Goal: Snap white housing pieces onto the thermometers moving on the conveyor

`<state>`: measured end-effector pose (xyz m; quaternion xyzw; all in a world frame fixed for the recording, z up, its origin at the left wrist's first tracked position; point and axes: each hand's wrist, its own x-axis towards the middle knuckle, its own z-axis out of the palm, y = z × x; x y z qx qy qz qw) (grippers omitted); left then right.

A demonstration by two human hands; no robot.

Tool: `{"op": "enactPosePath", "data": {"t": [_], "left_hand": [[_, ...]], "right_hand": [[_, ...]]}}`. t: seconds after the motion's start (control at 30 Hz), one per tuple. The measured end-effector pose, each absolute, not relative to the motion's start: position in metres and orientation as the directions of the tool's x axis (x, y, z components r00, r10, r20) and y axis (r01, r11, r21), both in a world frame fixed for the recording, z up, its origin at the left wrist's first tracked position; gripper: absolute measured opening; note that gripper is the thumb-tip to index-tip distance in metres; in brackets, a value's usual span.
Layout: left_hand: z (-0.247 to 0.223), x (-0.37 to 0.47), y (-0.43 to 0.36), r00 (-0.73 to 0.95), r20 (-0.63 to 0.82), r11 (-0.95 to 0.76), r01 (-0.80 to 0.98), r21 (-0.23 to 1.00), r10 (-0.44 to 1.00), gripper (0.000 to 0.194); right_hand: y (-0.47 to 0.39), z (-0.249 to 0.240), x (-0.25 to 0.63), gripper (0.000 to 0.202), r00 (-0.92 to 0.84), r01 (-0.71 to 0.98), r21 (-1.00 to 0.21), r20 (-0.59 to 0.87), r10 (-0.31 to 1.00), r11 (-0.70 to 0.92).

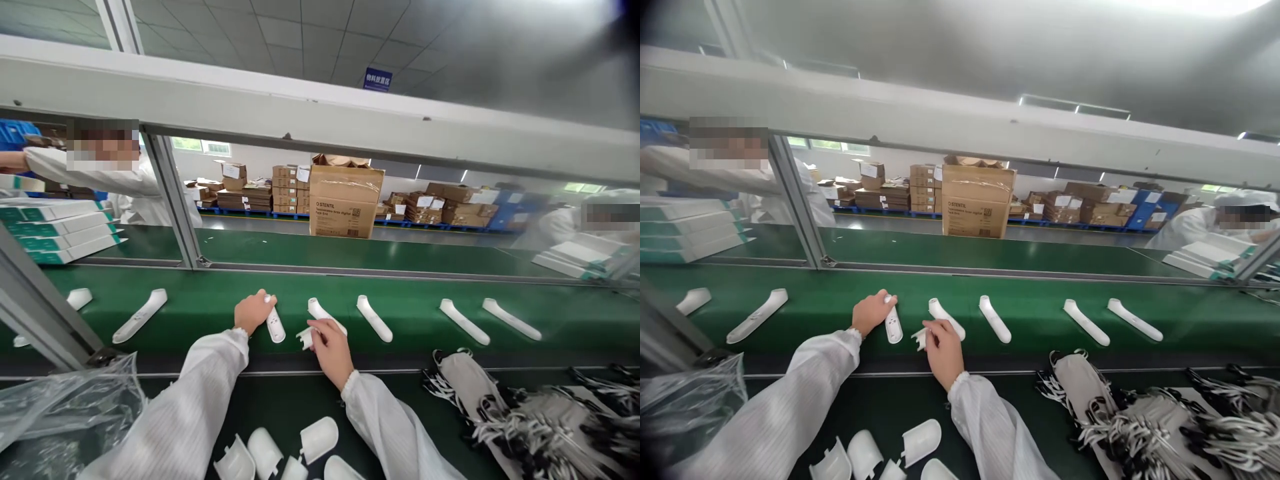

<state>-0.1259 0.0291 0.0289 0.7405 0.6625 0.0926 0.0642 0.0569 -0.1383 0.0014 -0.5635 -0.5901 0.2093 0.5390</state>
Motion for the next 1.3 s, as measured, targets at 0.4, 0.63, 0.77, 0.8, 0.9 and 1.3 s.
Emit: {"op": "enactPosePath", "data": {"t": [0.4, 0.63, 0.77, 0.8, 0.9, 1.3], "left_hand": [[0.021, -0.1, 0.021, 0.165, 0.083, -0.18, 0.955, 0.234, 0.983, 0.048], [0.022, -0.083, 0.016, 0.198, 0.085, -0.213, 0.94, 0.265, 0.977, 0.047], [0.02, -0.073, 0.012, 0.203, 0.096, -0.222, 0.935, 0.275, 0.974, 0.046], [0.019, -0.071, 0.012, 0.205, 0.098, -0.224, 0.934, 0.277, 0.974, 0.046], [0.016, -0.064, 0.011, 0.212, 0.107, -0.234, 0.931, 0.281, 0.971, 0.045], [0.035, -0.042, 0.015, 0.359, 0.013, -0.347, 0.89, 0.295, 0.933, 0.041]], "right_hand": [[-0.121, -0.001, 0.031, 0.031, -0.22, 0.833, -0.381, 0.438, 0.872, 0.402], [-0.125, 0.014, 0.034, 0.041, -0.085, 0.928, -0.323, 0.301, 0.95, 0.185], [-0.133, 0.018, 0.038, 0.039, -0.029, 0.946, -0.305, 0.264, 0.964, 0.112], [-0.135, 0.017, 0.041, 0.039, -0.034, 0.942, -0.315, 0.259, 0.965, 0.117], [-0.139, 0.011, 0.057, 0.043, -0.093, 0.908, -0.379, 0.225, 0.97, 0.175], [-0.126, -0.002, 0.088, 0.044, 0.006, 0.856, -0.505, 0.221, 0.975, 0.109]]}}
